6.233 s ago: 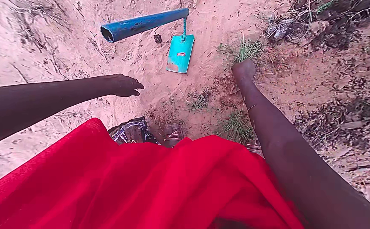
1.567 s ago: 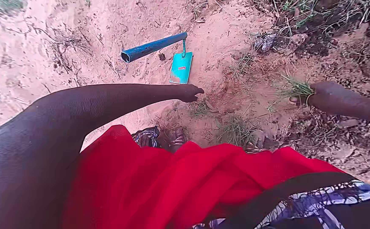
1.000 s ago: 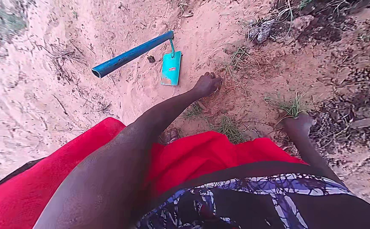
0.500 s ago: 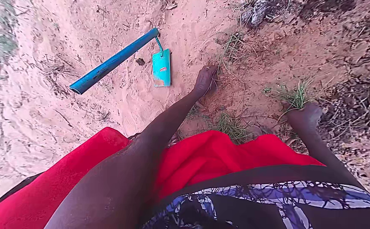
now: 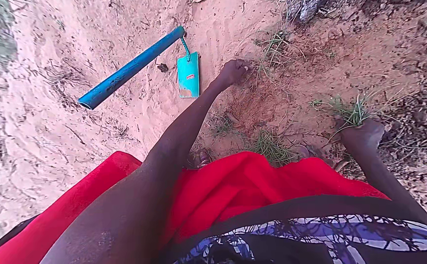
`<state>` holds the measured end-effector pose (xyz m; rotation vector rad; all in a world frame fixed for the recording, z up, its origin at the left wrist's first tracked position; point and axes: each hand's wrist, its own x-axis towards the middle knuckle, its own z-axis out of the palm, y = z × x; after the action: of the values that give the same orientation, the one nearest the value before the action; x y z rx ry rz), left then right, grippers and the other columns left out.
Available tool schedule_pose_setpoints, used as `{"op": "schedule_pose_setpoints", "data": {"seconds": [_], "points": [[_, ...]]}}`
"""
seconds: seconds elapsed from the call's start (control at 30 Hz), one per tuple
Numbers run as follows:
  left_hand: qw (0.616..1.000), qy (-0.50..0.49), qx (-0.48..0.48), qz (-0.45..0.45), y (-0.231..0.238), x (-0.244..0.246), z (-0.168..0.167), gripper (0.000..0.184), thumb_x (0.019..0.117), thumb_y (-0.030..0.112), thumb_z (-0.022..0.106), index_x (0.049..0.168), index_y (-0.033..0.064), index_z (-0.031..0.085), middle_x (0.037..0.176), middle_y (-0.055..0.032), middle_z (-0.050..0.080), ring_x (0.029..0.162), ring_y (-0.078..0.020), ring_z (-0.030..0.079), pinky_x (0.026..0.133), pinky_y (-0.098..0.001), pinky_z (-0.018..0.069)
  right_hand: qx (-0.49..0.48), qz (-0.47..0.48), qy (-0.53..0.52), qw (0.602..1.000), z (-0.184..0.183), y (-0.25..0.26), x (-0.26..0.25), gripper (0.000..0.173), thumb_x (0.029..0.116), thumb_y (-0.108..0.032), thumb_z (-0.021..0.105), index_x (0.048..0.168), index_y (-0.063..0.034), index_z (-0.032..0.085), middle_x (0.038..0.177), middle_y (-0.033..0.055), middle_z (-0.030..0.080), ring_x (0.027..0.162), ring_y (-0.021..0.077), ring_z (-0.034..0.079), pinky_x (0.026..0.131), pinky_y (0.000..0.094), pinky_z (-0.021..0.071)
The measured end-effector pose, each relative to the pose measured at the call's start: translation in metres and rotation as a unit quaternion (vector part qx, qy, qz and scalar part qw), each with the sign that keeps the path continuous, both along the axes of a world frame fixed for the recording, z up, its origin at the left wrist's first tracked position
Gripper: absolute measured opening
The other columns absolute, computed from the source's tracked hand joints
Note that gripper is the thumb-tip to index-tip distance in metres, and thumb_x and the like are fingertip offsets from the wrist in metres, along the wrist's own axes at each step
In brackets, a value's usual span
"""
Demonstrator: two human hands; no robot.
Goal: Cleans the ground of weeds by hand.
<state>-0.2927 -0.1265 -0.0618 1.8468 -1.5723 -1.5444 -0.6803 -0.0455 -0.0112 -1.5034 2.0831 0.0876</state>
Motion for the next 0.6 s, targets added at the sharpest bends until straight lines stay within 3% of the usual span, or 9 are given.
{"op": "schedule_pose_setpoints", "data": {"seconds": [0.1,0.2,0.3,0.43,0.6], "points": [[0.982,-0.071,-0.073,-0.161,0.013,-0.002,-0.003,0.030,0.0990,-0.002,0.054,0.124,0.0013,0.071,0.118,-0.0220,0.072,0.111,-0.0362,0.069,0.101,-0.0540,0.0513,-0.002,0.003,0.006,1.000,0.000,0.001,0.000,0.038,0.0984,-0.019,0.067,0.098,0.0180,0.062,0.102,0.0437,0.063,0.105,0.0603,0.061,0.090,0.0738,0.0416],[0.952,-0.163,-0.101,-0.239,0.022,-0.013,-0.005,0.033,0.0987,0.006,0.056,0.126,0.0125,0.072,0.133,-0.0203,0.064,0.126,-0.0412,0.060,0.101,-0.0669,0.0401,-0.007,0.001,0.012,1.000,0.000,0.000,0.001,0.038,0.0980,-0.020,0.068,0.099,0.0180,0.062,0.102,0.0437,0.063,0.106,0.0599,0.061,0.090,0.0735,0.0415],[0.922,-0.233,-0.098,-0.294,0.022,-0.025,-0.002,0.034,0.0987,0.013,0.056,0.130,0.0160,0.068,0.138,-0.0154,0.060,0.133,-0.0392,0.051,0.097,-0.0664,0.0385,-0.003,-0.003,0.016,1.000,-0.001,0.000,0.000,0.041,0.0984,-0.022,0.068,0.103,0.0182,0.062,0.105,0.0437,0.063,0.109,0.0598,0.061,0.093,0.0733,0.0412],[0.924,-0.220,-0.052,-0.310,0.011,-0.031,0.015,0.033,0.1076,0.022,0.045,0.130,0.0106,0.067,0.133,-0.0203,0.064,0.131,-0.0410,0.055,0.102,-0.0657,0.0396,-0.010,-0.009,0.004,1.000,0.000,0.001,0.003,0.039,0.0985,-0.020,0.067,0.106,0.0182,0.062,0.107,0.0435,0.063,0.110,0.0588,0.060,0.093,0.0731,0.0407],[0.886,-0.274,-0.063,-0.368,-0.002,-0.040,0.013,0.031,0.1024,0.010,0.055,0.129,0.0166,0.069,0.132,-0.0193,0.065,0.127,-0.0416,0.059,0.100,-0.0655,0.0441,-0.027,-0.002,0.001,1.000,-0.003,0.002,0.000,0.037,0.0967,-0.018,0.068,0.105,0.0171,0.062,0.105,0.0417,0.063,0.107,0.0570,0.062,0.093,0.0724,0.0417]]}}
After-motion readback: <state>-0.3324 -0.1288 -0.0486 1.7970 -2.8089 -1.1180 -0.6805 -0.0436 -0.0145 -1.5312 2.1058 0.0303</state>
